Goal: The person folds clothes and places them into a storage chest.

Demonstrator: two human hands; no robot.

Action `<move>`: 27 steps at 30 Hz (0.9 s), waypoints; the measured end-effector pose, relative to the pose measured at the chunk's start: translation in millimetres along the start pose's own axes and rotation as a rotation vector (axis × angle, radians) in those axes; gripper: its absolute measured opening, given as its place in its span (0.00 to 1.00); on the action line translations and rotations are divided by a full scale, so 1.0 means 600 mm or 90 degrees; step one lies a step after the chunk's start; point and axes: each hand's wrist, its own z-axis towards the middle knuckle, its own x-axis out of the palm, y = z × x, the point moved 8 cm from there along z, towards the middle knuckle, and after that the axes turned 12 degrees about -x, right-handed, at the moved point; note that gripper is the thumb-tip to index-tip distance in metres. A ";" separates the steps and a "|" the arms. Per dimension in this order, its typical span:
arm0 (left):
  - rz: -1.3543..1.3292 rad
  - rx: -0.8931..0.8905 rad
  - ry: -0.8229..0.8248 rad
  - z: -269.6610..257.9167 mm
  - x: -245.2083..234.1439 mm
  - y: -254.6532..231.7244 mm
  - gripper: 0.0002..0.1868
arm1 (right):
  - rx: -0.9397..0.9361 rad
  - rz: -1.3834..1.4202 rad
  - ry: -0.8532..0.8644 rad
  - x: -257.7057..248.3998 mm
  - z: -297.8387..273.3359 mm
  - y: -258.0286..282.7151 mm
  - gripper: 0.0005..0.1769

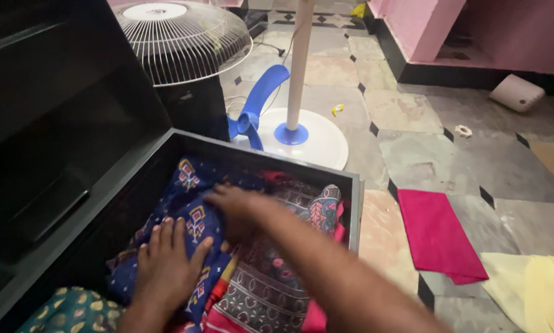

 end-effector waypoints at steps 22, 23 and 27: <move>0.159 0.053 -0.117 -0.040 0.016 -0.050 0.37 | 0.278 0.148 0.001 0.004 -0.129 0.019 0.73; 0.133 0.046 -0.100 -0.036 0.019 -0.047 0.37 | 0.266 0.144 -0.009 0.004 -0.131 0.018 0.75; 0.134 0.055 -0.094 -0.042 0.010 -0.052 0.37 | 0.273 0.074 -0.051 0.006 -0.134 0.045 0.75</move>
